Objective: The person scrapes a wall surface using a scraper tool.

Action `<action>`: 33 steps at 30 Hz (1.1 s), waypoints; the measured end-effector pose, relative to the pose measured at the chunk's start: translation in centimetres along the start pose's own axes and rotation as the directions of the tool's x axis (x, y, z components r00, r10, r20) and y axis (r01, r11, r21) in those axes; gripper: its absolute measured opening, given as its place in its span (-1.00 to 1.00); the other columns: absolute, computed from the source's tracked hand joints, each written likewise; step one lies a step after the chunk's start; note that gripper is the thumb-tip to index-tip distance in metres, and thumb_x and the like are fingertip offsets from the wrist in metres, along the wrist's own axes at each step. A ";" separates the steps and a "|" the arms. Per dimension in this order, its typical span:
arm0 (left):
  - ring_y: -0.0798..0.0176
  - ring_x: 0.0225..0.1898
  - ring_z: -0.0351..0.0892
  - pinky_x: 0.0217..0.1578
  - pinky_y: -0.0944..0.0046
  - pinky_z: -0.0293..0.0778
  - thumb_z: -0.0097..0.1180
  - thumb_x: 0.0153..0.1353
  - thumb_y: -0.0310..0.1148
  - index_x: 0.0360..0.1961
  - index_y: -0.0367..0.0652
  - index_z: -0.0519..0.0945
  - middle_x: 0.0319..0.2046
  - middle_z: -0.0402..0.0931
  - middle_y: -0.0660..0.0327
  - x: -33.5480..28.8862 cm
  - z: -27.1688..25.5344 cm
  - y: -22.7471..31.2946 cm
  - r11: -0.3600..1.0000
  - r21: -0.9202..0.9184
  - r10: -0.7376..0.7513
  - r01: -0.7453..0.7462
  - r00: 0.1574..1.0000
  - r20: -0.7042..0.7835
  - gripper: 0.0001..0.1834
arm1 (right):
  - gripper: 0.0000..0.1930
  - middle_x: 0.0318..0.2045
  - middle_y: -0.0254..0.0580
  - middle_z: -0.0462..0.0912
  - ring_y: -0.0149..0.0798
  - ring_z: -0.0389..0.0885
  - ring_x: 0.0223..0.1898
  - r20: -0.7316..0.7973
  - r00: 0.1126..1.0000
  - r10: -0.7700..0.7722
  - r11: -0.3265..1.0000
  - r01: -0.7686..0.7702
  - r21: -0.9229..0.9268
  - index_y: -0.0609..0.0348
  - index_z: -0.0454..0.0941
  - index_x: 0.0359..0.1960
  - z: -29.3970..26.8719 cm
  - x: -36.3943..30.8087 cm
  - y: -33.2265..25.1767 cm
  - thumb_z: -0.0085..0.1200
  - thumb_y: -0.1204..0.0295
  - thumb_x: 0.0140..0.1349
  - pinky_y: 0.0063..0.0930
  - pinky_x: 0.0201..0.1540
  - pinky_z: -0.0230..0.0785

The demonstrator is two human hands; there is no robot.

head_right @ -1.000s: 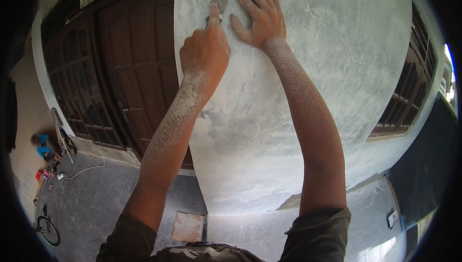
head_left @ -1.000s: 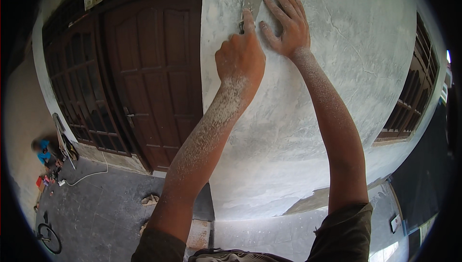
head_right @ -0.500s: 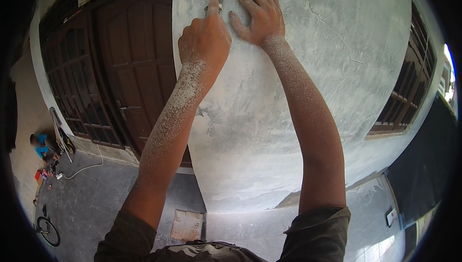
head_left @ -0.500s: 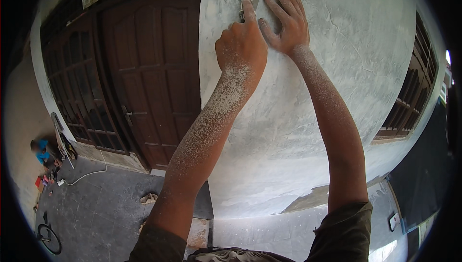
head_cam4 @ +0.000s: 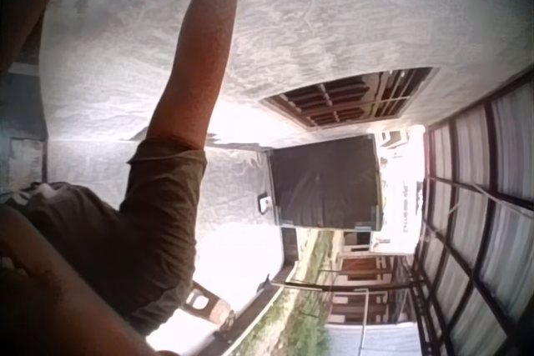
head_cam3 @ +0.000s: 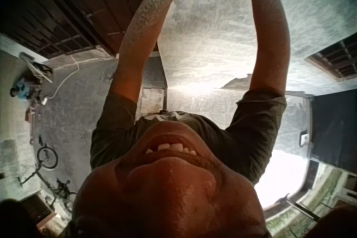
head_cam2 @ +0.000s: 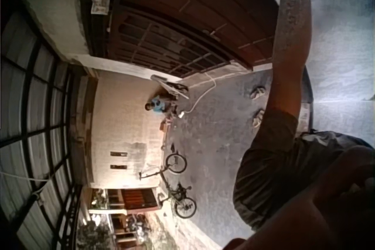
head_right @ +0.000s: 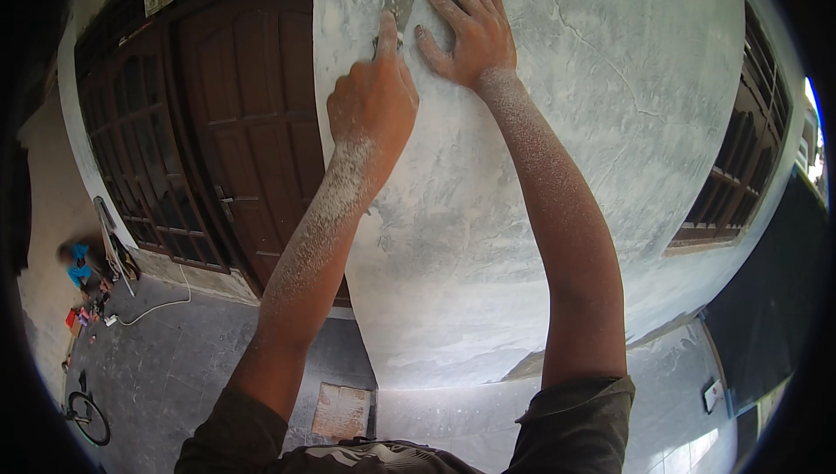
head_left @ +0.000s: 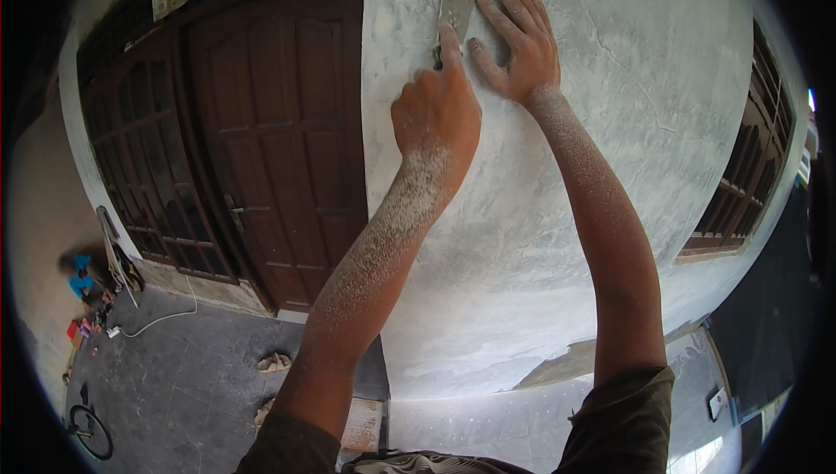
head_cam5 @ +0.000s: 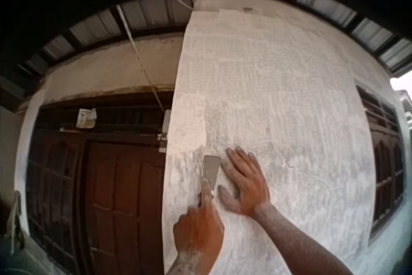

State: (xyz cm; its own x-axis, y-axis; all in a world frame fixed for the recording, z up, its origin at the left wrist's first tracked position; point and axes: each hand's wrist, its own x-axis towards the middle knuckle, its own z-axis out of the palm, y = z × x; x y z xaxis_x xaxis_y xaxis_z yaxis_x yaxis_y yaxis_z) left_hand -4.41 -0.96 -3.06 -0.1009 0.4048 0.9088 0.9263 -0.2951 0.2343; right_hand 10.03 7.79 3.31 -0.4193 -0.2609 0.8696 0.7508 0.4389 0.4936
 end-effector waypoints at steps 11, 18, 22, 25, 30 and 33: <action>-0.09 -0.26 0.73 -0.29 0.00 0.65 0.05 0.34 -0.39 0.43 -0.24 0.15 -0.36 0.65 -0.09 1.6 -1.3 0.3 0.999 -0.050 -0.007 0.010 0.998 0.059 -0.33 | -0.40 0.37 -0.26 0.38 -0.10 0.20 0.45 -0.018 1.000 -0.014 1.000 0.014 0.005 -0.09 0.50 0.27 0.0 0.4 -0.2 0.20 0.23 0.11 0.04 0.49 -0.03; -0.07 -0.39 0.73 -0.41 -0.03 0.64 -0.07 0.42 -0.29 0.39 -0.13 0.28 -0.48 0.64 -0.04 2.4 -0.2 -0.8 1.000 -0.003 0.018 -0.018 0.998 -0.059 -0.46 | -0.40 0.37 -0.26 0.37 -0.10 0.20 0.45 -0.018 0.999 -0.028 1.000 0.028 0.002 -0.10 0.50 0.27 -0.1 0.6 -0.2 0.20 0.25 0.10 0.04 0.49 -0.03; -0.09 -0.38 0.73 -0.42 -0.04 0.64 -0.07 0.41 -0.28 0.39 -0.12 0.28 -0.48 0.64 -0.04 2.0 -0.2 -1.2 0.999 -0.027 0.039 -0.041 0.996 -0.076 -0.46 | -0.40 0.37 -0.26 0.37 -0.11 0.20 0.45 -0.003 1.000 -0.012 1.000 0.012 -0.004 -0.10 0.50 0.27 0.0 0.4 -0.4 0.20 0.25 0.11 0.04 0.49 -0.03; -0.11 -0.38 0.72 -0.41 -0.04 0.64 -0.07 0.41 -0.28 0.38 -0.14 0.29 -0.47 0.65 -0.05 0.5 -0.5 -1.1 1.000 0.000 -0.021 0.021 0.999 0.029 -0.47 | -0.40 0.38 -0.26 0.37 -0.11 0.20 0.45 -0.005 1.000 -0.010 1.000 0.010 -0.013 -0.10 0.50 0.27 0.0 0.3 -0.4 0.20 0.27 0.10 0.04 0.49 -0.03; -0.08 -0.24 0.73 -0.26 0.02 0.65 0.06 0.35 -0.34 0.42 -0.22 0.18 -0.36 0.66 -0.09 2.7 -1.5 -0.1 0.999 -0.035 -0.034 0.036 0.998 0.053 -0.34 | -0.40 0.38 -0.26 0.36 -0.11 0.20 0.45 -0.011 1.000 -0.015 1.000 0.015 0.001 -0.10 0.51 0.26 0.0 0.5 -0.6 0.21 0.26 0.09 0.04 0.49 -0.02; -0.10 -0.31 0.73 -0.33 -0.02 0.64 0.00 0.37 -0.31 0.41 -0.18 0.22 -0.43 0.65 -0.07 2.5 -1.2 -0.6 0.998 -0.053 -0.017 0.016 1.000 -0.025 -0.40 | -0.40 0.38 -0.26 0.36 -0.11 0.20 0.45 -0.008 1.000 -0.005 1.000 0.005 -0.001 -0.10 0.51 0.26 0.0 0.5 -0.7 0.20 0.26 0.09 0.04 0.48 -0.02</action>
State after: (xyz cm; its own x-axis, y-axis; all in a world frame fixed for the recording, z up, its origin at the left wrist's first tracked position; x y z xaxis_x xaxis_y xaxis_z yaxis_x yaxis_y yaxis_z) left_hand -5.67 -0.84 -0.52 -0.1260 0.3876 0.9132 0.9039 -0.3345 0.2667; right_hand 9.32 7.41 3.41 -0.4188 -0.2695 0.8672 0.7494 0.4367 0.4976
